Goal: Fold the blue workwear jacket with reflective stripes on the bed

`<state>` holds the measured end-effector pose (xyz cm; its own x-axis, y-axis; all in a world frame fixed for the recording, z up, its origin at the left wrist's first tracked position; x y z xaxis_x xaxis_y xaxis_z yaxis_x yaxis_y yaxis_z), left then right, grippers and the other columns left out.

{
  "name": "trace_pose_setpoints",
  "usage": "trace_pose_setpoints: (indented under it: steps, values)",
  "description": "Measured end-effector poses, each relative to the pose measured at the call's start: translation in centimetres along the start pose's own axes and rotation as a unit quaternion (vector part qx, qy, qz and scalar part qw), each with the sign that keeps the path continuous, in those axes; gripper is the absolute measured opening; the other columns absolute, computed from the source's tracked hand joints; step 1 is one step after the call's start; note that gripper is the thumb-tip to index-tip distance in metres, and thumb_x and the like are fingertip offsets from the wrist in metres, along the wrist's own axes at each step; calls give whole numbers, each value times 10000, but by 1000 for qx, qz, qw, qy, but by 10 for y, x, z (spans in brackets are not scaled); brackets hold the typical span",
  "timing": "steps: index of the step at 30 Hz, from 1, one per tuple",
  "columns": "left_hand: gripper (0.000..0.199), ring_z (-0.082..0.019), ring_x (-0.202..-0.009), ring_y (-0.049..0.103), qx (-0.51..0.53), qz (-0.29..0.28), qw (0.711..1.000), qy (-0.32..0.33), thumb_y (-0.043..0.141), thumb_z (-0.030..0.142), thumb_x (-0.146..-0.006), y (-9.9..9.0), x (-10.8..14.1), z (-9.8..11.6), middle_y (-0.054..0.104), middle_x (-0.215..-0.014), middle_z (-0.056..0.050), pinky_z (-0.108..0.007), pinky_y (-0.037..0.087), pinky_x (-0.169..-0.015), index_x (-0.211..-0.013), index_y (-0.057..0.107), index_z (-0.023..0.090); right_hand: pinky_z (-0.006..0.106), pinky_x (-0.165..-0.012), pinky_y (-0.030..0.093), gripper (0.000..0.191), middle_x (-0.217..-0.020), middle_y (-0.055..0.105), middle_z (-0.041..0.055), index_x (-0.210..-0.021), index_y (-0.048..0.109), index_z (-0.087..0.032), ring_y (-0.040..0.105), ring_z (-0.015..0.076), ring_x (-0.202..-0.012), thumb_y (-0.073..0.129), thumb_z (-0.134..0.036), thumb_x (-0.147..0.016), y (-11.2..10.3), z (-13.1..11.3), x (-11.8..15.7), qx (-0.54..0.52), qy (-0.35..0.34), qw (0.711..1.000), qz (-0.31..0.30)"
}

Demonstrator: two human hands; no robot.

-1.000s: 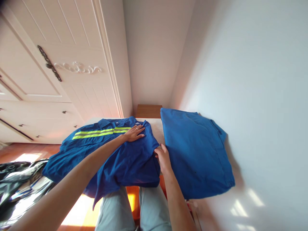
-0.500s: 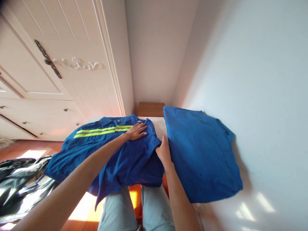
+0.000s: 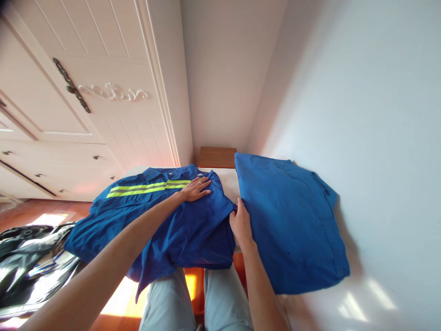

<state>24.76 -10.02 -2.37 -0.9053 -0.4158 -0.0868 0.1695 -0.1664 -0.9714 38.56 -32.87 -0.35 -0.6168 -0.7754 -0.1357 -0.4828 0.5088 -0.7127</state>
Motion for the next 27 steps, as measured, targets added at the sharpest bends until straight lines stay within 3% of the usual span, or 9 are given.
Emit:
trace_pose_setpoints:
  steps: [5,7,9,13,16,20,23,27]
  values:
    - [761,-252,-1490,209,-1,9,1000,5,229,672,-973,1,-1,-1,283,-1591,-139,-441,89,-1217,-1523,363,163,365,-1168,382,554,-1435,426,132,-1414,496,-83,396,188,-1375,310,-77,-892,-7,-31,19,17,-176,979,99]
    - [764,-261,-1488,212,-6,9,1000,2,234,670,-973,1,-1,-1,282,-1590,-149,-444,96,-1215,-1524,360,156,371,-1200,332,487,-1496,358,101,-1420,505,-120,320,185,-1423,333,-173,-967,-1,-51,25,56,-259,962,64]
    - [762,-266,-1487,216,-16,13,1000,0,236,664,-975,1,-1,-1,282,-1588,-160,-447,100,-1212,-1524,357,150,406,-1215,294,489,-1547,270,89,-1456,476,-136,254,218,-1457,406,-292,-997,13,-60,27,113,-295,949,-9]
    - [741,-284,-1476,244,-32,14,999,3,275,647,-977,-1,-1,1,310,-1573,-174,-467,139,-1201,-1515,374,147,485,-1202,262,570,-1536,259,169,-1475,443,-43,251,304,-1453,456,-351,-996,51,-38,27,226,-236,937,-123]
    - [711,-298,-1449,306,-53,21,998,8,330,609,-979,-3,-2,7,363,-1543,-188,-472,201,-1185,-1495,405,126,477,-1223,215,569,-1535,257,166,-1479,438,-32,242,291,-1459,393,-377,-1029,66,-19,30,254,-234,929,-131]
    - [598,-326,-1429,335,-91,59,994,7,439,509,-970,-14,2,24,429,-1489,-230,-468,249,-1171,-1347,562,61,462,-1236,179,591,-1548,230,151,-1501,407,-42,210,274,-1473,341,-410,-1044,68,-10,31,259,-243,927,-124]
    - [530,-300,-1452,296,-98,95,990,-20,398,500,-989,-30,23,33,404,-1520,-192,-424,263,-1175,-1254,625,101,463,-1239,157,582,-1557,200,148,-1515,386,-42,185,275,-1481,298,-376,-1047,66,-10,28,270,-236,922,-146]
    - [553,-290,-1434,340,-91,139,981,-101,307,530,-1009,-51,80,24,456,-1492,-156,-419,310,-1156,-1256,616,143,454,-1242,161,592,-1566,164,138,-1539,333,-37,160,266,-1489,286,-356,-1042,61,-12,15,307,-213,904,-207]
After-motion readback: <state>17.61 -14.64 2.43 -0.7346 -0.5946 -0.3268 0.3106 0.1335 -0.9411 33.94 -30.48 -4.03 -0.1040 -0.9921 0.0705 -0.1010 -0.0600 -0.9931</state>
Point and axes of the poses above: each hand's wrist, its own x-axis away from the middle knuckle, its own y-axis out of the palm, z = x × y, the point moved 4 cm from there along -x, towards the middle knuckle
